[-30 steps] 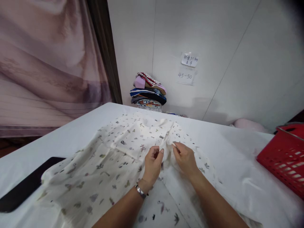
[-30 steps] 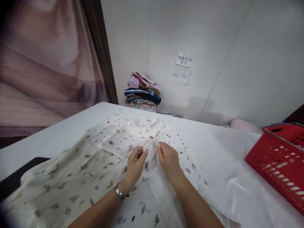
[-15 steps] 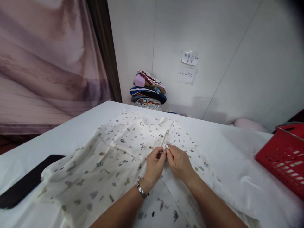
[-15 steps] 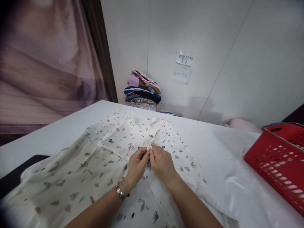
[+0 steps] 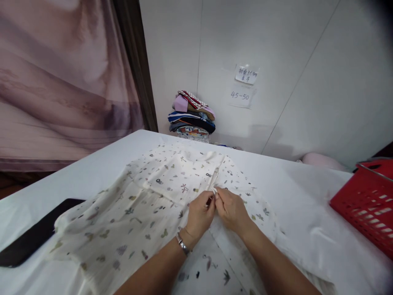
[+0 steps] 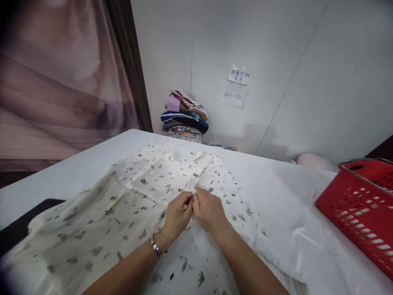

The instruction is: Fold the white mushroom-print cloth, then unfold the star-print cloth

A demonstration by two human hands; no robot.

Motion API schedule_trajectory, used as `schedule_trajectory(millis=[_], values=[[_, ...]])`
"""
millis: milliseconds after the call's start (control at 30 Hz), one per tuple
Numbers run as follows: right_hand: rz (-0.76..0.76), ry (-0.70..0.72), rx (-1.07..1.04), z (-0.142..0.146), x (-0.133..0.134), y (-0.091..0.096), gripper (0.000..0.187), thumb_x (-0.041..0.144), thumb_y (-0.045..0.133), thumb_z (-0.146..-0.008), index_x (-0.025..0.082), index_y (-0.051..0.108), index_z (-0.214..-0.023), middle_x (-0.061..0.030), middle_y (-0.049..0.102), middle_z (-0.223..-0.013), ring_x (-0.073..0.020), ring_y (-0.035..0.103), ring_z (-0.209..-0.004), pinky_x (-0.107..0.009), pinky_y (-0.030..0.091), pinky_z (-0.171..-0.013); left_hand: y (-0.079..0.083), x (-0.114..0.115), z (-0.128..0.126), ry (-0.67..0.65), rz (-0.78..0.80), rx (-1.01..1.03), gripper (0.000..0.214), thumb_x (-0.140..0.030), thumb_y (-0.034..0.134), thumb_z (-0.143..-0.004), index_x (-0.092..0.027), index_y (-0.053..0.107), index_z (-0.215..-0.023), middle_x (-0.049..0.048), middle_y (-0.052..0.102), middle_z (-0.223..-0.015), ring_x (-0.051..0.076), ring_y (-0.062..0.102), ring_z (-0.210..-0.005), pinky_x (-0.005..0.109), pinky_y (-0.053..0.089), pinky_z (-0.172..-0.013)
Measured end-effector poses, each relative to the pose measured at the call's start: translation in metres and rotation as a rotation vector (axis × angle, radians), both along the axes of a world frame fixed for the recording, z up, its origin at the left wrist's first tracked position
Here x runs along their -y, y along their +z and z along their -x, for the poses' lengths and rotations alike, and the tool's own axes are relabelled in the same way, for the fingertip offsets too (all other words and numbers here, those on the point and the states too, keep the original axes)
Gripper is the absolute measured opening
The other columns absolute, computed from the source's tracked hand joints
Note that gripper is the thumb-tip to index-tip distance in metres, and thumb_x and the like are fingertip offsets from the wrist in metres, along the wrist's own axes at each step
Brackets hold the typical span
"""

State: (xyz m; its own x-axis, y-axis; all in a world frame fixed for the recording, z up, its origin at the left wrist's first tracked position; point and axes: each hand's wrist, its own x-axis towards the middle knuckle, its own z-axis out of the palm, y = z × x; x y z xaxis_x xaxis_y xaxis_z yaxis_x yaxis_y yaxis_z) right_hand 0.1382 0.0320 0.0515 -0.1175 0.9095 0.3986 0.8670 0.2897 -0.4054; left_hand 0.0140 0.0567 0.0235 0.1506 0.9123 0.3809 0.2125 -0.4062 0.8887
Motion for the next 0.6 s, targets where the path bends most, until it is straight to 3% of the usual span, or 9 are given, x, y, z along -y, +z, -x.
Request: schedule_trajectory(millis=[300,533,600], values=[[0.024,0.015,-0.029,-0.002,0.0,0.003,0.026,0.033,0.04,-0.089,0.02,0.056,-0.105,-0.0056,0.065,-0.092,-0.0194,0.059,-0.083,-0.027,0.041,-0.069,0.001,0.001,0.001,-0.113,-0.045,0.082,0.021,-0.016,0.05,-0.072,-0.021,0.063,-0.087,0.0023,0.061,-0.081,0.015,0.054,-0.073,0.026,0.043,-0.068],[0.064,0.109,-0.015,-0.018,-0.004,0.007,0.028,0.023,0.036,-0.09,0.022,0.055,-0.11,-0.0055,0.061,-0.095,-0.017,0.056,-0.085,-0.026,0.041,-0.07,0.002,0.001,-0.005,-0.343,0.389,0.43,0.027,-0.014,0.049,-0.066,-0.017,0.066,-0.087,0.0027,0.064,-0.075,0.016,0.058,-0.074,0.028,0.047,-0.072],[0.076,0.132,-0.081,-0.023,-0.004,0.012,0.029,0.021,0.035,-0.088,0.022,0.057,-0.107,-0.0045,0.06,-0.093,-0.0159,0.055,-0.083,-0.025,0.041,-0.07,0.002,0.001,-0.007,-0.366,0.44,0.475,0.028,-0.014,0.051,-0.066,-0.017,0.066,-0.089,0.0044,0.067,-0.081,0.017,0.06,-0.079,0.031,0.048,-0.077]])
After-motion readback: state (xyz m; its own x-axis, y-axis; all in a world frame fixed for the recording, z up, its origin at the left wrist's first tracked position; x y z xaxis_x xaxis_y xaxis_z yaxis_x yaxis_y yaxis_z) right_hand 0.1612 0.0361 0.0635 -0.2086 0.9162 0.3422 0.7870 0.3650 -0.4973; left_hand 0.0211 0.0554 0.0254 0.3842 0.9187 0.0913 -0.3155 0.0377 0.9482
